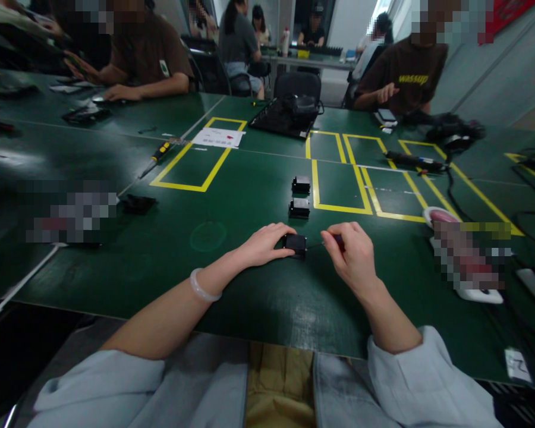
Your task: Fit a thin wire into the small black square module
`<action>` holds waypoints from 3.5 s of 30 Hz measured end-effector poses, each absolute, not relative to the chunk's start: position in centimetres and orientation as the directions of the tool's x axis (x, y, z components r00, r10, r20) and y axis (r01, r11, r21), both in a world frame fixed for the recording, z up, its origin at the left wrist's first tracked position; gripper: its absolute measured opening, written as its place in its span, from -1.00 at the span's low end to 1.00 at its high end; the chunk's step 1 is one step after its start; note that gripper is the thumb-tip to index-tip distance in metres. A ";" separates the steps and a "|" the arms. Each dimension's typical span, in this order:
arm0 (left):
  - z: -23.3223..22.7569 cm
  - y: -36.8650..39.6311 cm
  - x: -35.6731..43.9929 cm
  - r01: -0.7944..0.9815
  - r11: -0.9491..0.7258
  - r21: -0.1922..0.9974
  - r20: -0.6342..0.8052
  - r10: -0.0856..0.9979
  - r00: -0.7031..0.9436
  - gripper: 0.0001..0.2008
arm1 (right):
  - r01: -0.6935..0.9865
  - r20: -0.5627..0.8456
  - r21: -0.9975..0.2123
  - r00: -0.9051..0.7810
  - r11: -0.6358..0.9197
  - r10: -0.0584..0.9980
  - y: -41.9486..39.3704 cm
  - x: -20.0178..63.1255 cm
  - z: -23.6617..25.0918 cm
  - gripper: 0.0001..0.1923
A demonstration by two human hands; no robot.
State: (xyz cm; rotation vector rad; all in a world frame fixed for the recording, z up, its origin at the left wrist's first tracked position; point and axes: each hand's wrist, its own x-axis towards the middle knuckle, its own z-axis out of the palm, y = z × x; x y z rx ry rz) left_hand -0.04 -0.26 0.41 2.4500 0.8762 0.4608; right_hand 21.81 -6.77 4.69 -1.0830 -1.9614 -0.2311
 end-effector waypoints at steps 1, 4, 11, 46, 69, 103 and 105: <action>0.4 -0.3 -0.1 0.494 -0.672 0.552 0.145 0.661 0.736 -0.65 | 0.761 0.755 -0.227 -0.256 0.607 0.604 -6.7 21.8 4.6 -0.90; 0.4 -0.3 -0.1 0.493 -0.674 0.550 0.148 0.660 0.737 -0.65 | 0.758 0.757 -0.228 -0.258 0.612 0.601 -6.7 21.8 4.5 -0.90; 0.0 -0.1 -0.1 0.485 -0.678 0.553 0.159 0.657 0.737 -0.63 | 0.754 0.741 -0.249 -0.255 0.607 0.621 -6.8 21.9 4.4 -0.90; 0.1 -0.1 -0.1 0.488 -0.671 0.559 0.154 0.662 0.734 -0.64 | 0.797 0.722 -0.203 -0.271 0.569 0.637 -6.7 21.6 4.4 -0.89; 0.1 -0.1 -0.1 0.495 -0.669 0.555 0.146 0.664 0.734 -0.64 | 0.814 0.702 -0.220 -0.250 0.537 0.667 -6.7 21.7 4.5 -0.91; 0.3 -0.2 -0.1 0.497 -0.660 0.563 0.139 0.669 0.730 -0.63 | 0.800 0.694 -0.250 -0.244 0.545 0.677 -6.8 21.6 4.6 -0.89; 0.3 -0.2 -0.1 0.495 -0.662 0.563 0.139 0.666 0.732 -0.63 | 0.799 0.692 -0.257 -0.241 0.544 0.680 -6.8 21.6 4.6 -0.90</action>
